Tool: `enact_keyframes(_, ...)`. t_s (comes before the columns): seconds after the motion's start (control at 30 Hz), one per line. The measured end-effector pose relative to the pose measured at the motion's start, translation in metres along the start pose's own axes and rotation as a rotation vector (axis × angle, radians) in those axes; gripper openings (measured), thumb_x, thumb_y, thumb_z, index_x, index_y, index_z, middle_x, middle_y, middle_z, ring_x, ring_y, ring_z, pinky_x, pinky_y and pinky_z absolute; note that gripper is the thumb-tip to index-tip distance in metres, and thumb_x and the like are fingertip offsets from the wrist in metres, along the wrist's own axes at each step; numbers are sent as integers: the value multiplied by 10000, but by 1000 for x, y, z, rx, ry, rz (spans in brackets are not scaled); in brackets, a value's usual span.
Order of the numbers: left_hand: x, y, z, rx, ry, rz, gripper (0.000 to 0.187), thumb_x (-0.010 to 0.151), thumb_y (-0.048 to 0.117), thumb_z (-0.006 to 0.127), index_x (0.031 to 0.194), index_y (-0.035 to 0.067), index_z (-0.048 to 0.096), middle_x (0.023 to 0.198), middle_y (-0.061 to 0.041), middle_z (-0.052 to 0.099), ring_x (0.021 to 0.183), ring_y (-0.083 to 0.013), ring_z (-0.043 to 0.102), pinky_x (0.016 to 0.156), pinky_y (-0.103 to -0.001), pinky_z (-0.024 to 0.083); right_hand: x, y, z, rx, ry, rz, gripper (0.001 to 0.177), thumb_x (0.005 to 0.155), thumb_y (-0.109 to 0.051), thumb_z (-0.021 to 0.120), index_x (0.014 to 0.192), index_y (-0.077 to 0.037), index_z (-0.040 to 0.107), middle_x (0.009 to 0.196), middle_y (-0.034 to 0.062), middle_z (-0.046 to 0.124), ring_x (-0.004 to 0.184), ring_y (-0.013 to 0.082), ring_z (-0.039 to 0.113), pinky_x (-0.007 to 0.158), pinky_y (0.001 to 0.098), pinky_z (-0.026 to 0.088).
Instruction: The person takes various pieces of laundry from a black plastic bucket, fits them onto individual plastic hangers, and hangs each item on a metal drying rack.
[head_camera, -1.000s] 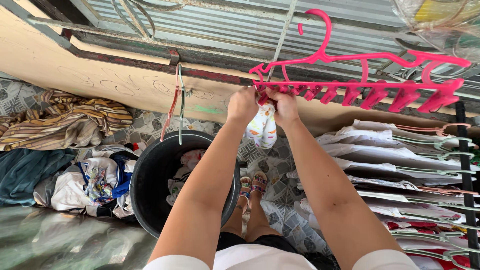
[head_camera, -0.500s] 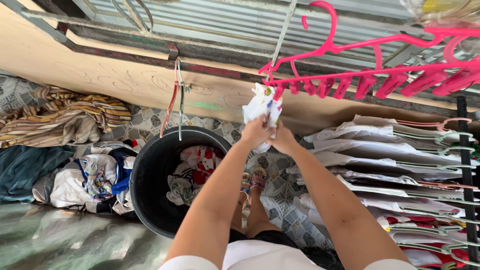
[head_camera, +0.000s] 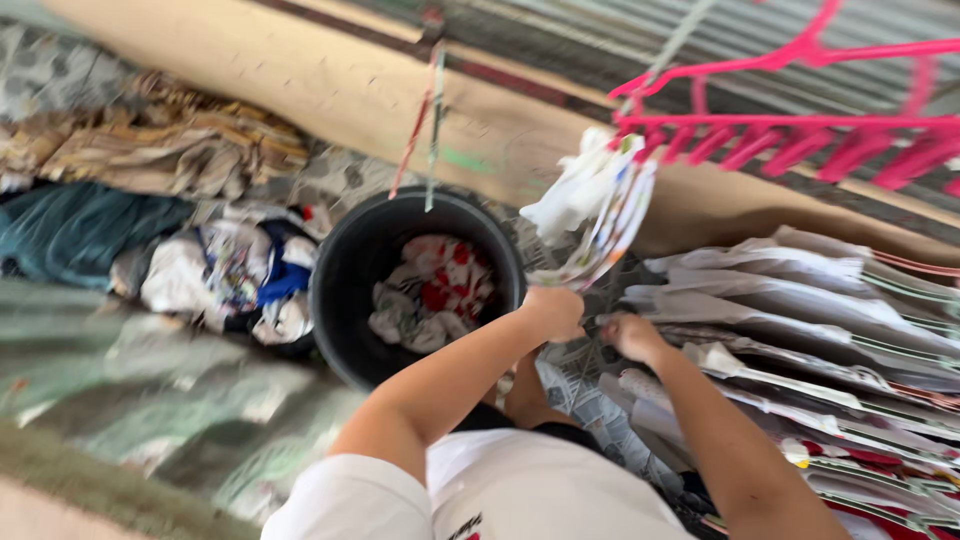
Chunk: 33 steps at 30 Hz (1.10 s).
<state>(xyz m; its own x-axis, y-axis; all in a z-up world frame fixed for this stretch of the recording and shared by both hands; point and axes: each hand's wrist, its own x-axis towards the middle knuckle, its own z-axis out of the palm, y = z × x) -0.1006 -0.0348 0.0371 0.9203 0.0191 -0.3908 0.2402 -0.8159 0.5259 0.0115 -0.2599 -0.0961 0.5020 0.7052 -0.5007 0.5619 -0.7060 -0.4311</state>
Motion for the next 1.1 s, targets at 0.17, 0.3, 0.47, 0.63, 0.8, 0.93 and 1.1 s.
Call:
enact_keyframes(0.17,-70,-94,-39,-830,-243,-184,319,908,310,662,1007,28,774,981,-196,794,895,-342,769,755,-462,613,-15,-99,-49,392,427,-63,165,948,-182,628,1048,-126,747,975,111,730,862,292,711,766,425,572)
enact_keyframes(0.3,-115,-208,-67,-199,158,-732,494,983,505,621,1122,50,756,1157,-230,707,1103,-400,670,946,-471,546,-20,-208,-87,184,649,-457,173,937,-163,699,1105,-150,742,1137,66,664,1010,287,646,894,473,552)
enact_keyframes(0.47,-99,-285,2,-79,-49,-842,634,793,307,831,1306,63,549,1361,-227,486,1265,-390,483,1010,-462,467,-6,-271,-74,-236,494,-485,318,730,-239,808,1043,-187,793,1491,144,430,1314,501,399,833,626,493)
enact_keyframes(0.63,-70,-279,79,100,-230,-833,730,793,341,850,1370,61,501,1386,-205,453,1281,-355,447,1027,-430,441,1,-268,-57,-337,409,-317,325,767,-282,818,1067,-165,772,1565,56,383,1369,534,343,880,656,497)
enact_keyframes(0.8,-64,-227,113,222,-378,-770,644,813,342,826,1331,59,568,1303,-167,549,1202,-309,528,988,-399,475,0,-270,-56,-363,379,-230,281,777,-295,812,1012,-151,758,1568,33,387,1378,544,327,858,642,495)
enact_keyframes(0.93,-71,-206,48,140,-570,-563,581,829,343,807,1300,56,622,1237,-136,625,1139,-272,592,958,-375,501,5,-279,-47,-366,426,-207,260,794,-309,802,981,-136,749,1549,36,421,1367,556,332,868,645,485)
enact_keyframes(1.1,-122,-167,-97,-428,-517,-235,513,849,344,784,1261,53,689,1154,-98,721,1060,-226,672,919,-344,535,19,-267,-36,-176,493,-324,195,846,-284,771,1004,-171,759,1501,55,494,1363,473,387,1042,666,402)
